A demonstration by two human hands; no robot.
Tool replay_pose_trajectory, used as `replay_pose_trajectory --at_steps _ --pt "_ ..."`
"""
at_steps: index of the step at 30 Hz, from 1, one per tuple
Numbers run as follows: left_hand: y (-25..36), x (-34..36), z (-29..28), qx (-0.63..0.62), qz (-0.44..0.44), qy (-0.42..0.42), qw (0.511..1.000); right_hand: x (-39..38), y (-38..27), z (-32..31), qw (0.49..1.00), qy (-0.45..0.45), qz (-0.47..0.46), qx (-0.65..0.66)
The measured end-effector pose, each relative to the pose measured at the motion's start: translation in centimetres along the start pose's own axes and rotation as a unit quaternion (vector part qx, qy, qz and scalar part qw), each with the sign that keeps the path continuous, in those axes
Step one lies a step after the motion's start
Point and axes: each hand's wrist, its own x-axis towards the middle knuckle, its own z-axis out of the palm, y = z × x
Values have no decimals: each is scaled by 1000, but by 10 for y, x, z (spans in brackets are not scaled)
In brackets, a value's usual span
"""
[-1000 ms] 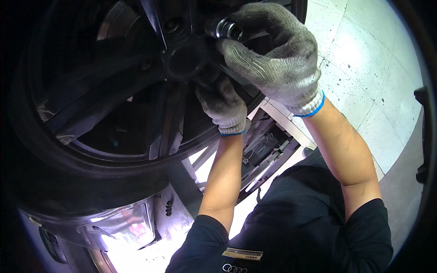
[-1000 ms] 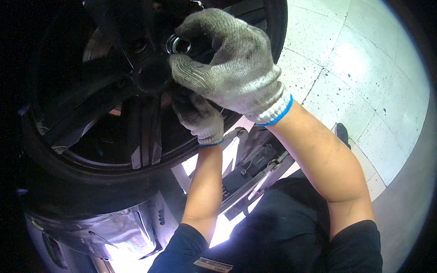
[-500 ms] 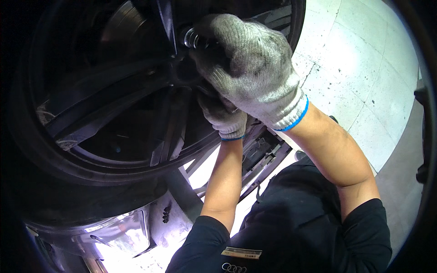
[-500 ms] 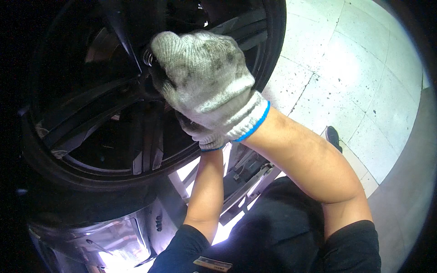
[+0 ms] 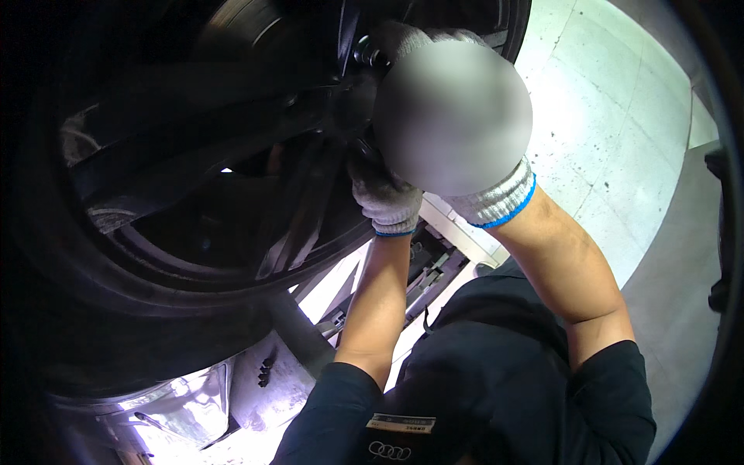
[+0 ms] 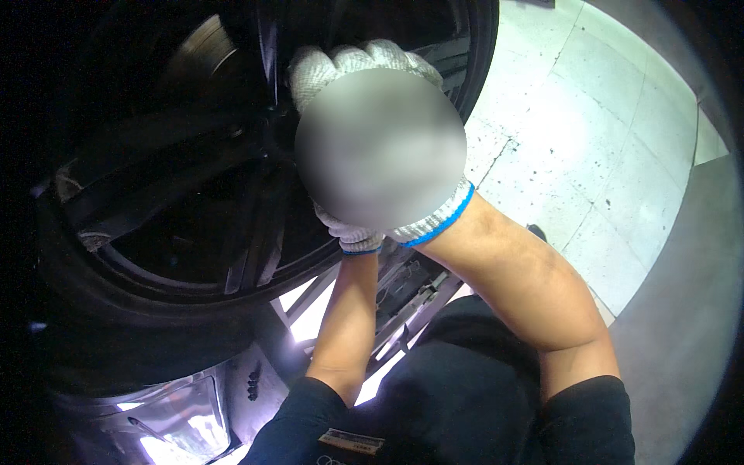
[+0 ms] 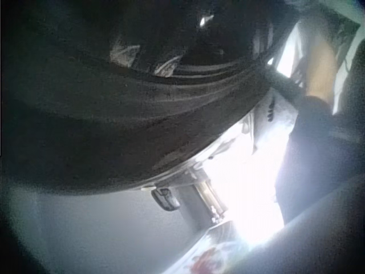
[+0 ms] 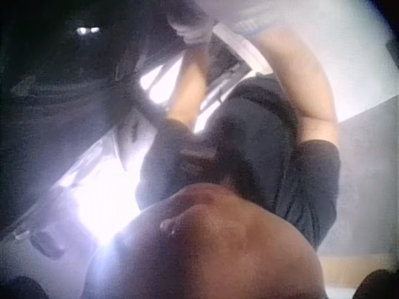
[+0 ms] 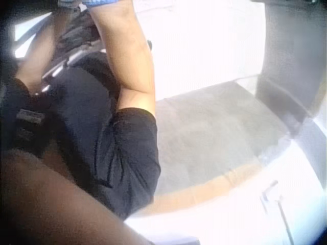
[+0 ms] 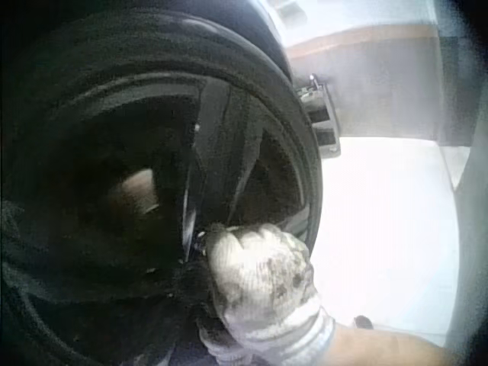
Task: The person removes a tire from a car, then installs a new tire onto the wheel hub. They align the tire, insert lug nuts by hand, and tighten them using a socket wrench.
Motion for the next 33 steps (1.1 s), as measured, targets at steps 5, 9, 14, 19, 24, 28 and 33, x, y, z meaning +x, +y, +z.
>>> replay_pose_trajectory --at_steps 5,9,14,19,24,28,33 --pt "32 25 -21 -102 0 17 995 23 8 0 998 -45 37 13" --pt "53 36 -39 -191 -68 40 978 33 2 -2 998 -44 53 5" --pt "61 45 -45 -243 -70 35 967 39 -12 -2 991 -73 111 -33" --pt "57 44 -43 -210 -53 43 975 43 -16 -6 985 -108 133 -26" --pt "58 40 -44 -201 -83 5 976 50 -17 -7 958 -197 206 4" --pt "63 43 -48 -236 -105 1 966 58 -21 -5 810 -267 498 156" --pt "68 49 -52 -270 -93 29 958 57 -18 -7 761 -230 576 190"
